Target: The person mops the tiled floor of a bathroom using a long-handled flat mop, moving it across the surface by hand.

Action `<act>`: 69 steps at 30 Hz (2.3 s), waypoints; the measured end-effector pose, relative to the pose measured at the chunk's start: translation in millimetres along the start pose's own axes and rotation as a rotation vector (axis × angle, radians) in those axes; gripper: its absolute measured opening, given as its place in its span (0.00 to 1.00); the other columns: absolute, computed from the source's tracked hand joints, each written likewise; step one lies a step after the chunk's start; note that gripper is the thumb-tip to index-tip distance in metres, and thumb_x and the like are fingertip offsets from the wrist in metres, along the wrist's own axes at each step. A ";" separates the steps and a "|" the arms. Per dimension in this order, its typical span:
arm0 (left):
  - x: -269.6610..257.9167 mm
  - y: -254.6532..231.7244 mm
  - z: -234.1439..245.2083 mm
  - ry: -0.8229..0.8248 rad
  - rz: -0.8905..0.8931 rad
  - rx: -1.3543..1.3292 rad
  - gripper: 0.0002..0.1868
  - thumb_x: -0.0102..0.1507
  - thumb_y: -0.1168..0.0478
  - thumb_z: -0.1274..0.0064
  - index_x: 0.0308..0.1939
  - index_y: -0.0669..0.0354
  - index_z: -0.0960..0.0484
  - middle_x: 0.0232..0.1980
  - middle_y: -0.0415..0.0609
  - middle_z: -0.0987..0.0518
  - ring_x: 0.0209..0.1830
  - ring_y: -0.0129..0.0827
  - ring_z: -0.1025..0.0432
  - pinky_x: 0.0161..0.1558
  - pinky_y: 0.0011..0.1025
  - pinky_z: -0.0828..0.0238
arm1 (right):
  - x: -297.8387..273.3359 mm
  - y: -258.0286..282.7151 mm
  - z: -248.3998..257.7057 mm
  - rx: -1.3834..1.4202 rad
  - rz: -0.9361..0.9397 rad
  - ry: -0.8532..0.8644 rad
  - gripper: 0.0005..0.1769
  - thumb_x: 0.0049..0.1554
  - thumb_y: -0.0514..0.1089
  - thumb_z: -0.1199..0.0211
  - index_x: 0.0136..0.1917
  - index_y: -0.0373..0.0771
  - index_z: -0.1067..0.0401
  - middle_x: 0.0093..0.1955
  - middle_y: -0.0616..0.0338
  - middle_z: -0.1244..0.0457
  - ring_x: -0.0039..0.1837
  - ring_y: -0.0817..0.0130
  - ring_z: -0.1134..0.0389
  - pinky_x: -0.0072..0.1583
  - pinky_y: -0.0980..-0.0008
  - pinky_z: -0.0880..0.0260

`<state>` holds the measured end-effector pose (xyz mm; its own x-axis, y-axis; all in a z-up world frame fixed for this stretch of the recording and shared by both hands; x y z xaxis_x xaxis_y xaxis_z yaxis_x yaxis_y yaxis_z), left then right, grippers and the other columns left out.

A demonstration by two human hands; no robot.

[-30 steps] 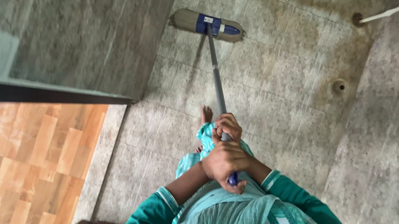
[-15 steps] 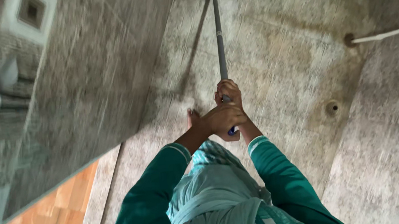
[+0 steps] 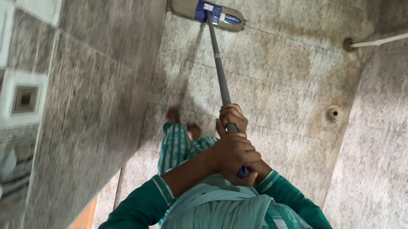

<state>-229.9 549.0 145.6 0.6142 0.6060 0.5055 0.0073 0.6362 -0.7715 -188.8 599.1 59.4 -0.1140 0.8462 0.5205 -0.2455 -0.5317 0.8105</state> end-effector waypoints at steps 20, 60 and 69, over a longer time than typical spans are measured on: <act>140.7 306.8 149.0 0.061 -0.087 0.128 0.11 0.50 0.59 0.40 0.26 0.58 0.27 0.26 0.51 0.28 0.30 0.47 0.29 0.40 0.44 0.34 | 259.5 -254.4 -54.2 -0.047 0.061 -0.047 0.17 0.47 0.24 0.36 0.34 0.38 0.43 0.35 0.55 0.40 0.46 0.57 0.34 0.54 0.61 0.32; 144.9 247.9 201.8 0.136 -0.014 0.015 0.10 0.53 0.54 0.42 0.26 0.55 0.23 0.23 0.48 0.27 0.22 0.41 0.30 0.43 0.40 0.31 | 298.6 -165.7 -71.0 -0.119 -0.176 0.018 0.12 0.45 0.25 0.37 0.36 0.36 0.37 0.39 0.56 0.39 0.47 0.58 0.36 0.51 0.62 0.35; 148.1 226.9 224.0 -0.005 -0.210 -0.102 0.17 0.53 0.57 0.42 0.20 0.57 0.34 0.20 0.48 0.34 0.21 0.41 0.34 0.31 0.39 0.40 | 284.0 -170.7 -79.9 -0.115 0.014 -0.017 0.15 0.42 0.26 0.35 0.32 0.40 0.39 0.36 0.61 0.39 0.48 0.61 0.32 0.54 0.63 0.32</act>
<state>-314.0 890.1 132.0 0.5870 0.4677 0.6609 0.2145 0.6973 -0.6840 -256.3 933.0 47.4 -0.1022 0.8374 0.5370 -0.3530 -0.5352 0.7674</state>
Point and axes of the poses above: each hand's wrist, its own x-axis towards the middle knuckle, its own z-axis out of the back of the hand, y = z × x, the point moved 8 cm from there along x, towards the middle knuckle
